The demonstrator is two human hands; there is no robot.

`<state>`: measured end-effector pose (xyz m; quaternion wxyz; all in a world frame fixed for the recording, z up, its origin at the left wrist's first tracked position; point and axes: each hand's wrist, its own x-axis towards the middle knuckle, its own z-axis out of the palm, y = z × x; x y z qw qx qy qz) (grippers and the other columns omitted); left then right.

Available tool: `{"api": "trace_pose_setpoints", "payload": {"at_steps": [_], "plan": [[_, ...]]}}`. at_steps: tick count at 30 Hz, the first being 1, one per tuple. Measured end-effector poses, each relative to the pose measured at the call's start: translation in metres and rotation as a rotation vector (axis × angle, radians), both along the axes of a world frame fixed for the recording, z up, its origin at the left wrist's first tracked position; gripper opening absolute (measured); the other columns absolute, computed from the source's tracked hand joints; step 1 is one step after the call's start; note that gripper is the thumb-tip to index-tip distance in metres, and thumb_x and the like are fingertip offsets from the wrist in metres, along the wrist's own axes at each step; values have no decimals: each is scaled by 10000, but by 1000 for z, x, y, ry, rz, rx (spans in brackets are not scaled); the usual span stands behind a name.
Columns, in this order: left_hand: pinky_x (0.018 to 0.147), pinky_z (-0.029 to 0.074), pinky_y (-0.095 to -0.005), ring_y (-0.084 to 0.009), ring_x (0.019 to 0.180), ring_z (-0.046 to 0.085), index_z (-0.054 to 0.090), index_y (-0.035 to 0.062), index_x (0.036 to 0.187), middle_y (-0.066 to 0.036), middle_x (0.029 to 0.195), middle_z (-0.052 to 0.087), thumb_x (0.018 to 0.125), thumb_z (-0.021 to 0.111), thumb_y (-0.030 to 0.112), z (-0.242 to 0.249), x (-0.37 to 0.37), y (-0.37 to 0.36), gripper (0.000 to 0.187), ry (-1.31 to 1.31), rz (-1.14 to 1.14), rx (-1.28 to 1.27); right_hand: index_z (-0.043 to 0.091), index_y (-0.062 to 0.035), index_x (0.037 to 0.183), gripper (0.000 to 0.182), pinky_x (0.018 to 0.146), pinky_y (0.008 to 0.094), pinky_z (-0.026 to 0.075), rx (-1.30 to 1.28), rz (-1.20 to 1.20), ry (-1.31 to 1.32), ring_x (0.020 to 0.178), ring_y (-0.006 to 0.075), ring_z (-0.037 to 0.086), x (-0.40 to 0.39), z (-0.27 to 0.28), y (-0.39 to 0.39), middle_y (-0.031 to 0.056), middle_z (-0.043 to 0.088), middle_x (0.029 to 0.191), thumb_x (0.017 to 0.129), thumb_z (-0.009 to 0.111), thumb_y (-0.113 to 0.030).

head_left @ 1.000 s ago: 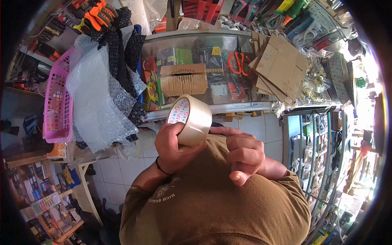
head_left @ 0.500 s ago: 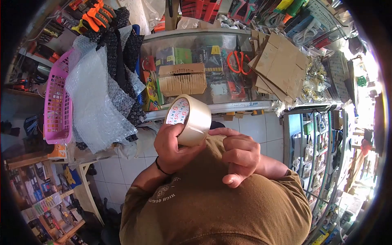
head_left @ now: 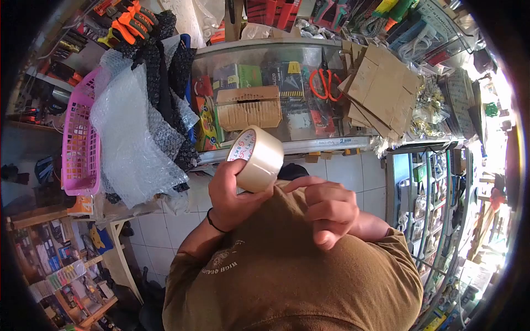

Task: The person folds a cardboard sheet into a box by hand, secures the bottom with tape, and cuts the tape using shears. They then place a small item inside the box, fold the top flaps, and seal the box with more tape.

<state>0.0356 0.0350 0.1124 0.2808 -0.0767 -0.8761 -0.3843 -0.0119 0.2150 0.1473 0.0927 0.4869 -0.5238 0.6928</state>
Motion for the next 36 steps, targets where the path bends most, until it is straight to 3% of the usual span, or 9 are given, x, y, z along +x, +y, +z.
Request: {"api": "trace_pose_setpoints", "payload": {"at_steps": [3, 14, 20, 22, 26, 28, 31, 36], "plan": [[643, 503, -290, -178, 724, 625, 476, -30, 1033, -118, 847, 611, 599, 839, 192, -4, -1, 1, 608, 3, 43, 39, 510, -6, 649, 351, 749, 482, 518, -7, -26, -29, 449, 201, 464, -2, 5, 2, 48, 436, 523, 799, 629, -300], [685, 511, -283, -163, 817, 612, 438, -45, 1090, -132, 948, 585, 614, 831, 137, -10, 5, 2, 644, -51, -13, 101, 499, -16, 623, 361, 807, 490, 503, 123, -69, 65, 416, 184, 413, -1, -4, -2, 33, 385, 498, 785, 644, -305], [669, 510, -293, -172, 804, 619, 480, -36, 1044, -124, 902, 599, 603, 830, 169, -4, 6, 5, 600, -65, 28, 49, 500, -15, 620, 375, 804, 485, 505, 125, -86, 48, 412, 186, 413, 2, -4, -4, 33, 392, 495, 777, 653, -319], [596, 460, -370, -303, 691, 564, 513, 6, 962, -136, 805, 574, 570, 826, 178, -2, 3, 8, 530, -7, 31, 129, 501, -15, 621, 374, 806, 485, 506, 128, -89, 28, 413, 186, 416, 3, -3, -4, 34, 398, 496, 775, 655, -320], [585, 453, -373, -302, 681, 556, 511, 11, 949, -128, 781, 562, 572, 826, 176, 1, 4, 8, 518, 13, 64, 64, 511, -20, 636, 367, 808, 488, 507, 152, -98, 7, 416, 191, 428, 4, -4, -4, 35, 405, 495, 765, 662, -328], [622, 496, -317, -233, 723, 621, 543, 4, 955, -119, 856, 590, 578, 820, 170, -2, 6, 7, 497, -23, 86, 25, 514, -21, 641, 367, 807, 488, 509, 152, -93, -14, 416, 193, 430, 4, -4, -3, 36, 404, 493, 761, 666, -333], [557, 442, -370, -296, 649, 538, 499, 15, 945, -120, 767, 544, 566, 827, 166, -1, 5, 8, 523, 33, 40, 19, 518, -23, 645, 364, 806, 485, 509, 170, -92, -18, 417, 195, 433, 5, -4, -2, 37, 405, 492, 755, 670, -336], [545, 439, -372, -295, 642, 539, 479, 11, 979, -122, 782, 548, 561, 829, 159, -8, 6, 11, 565, 58, 13, 15, 517, -28, 645, 352, 812, 479, 507, 166, -75, -58, 406, 194, 430, 7, -4, 2, 33, 401, 483, 766, 652, -330]]}}
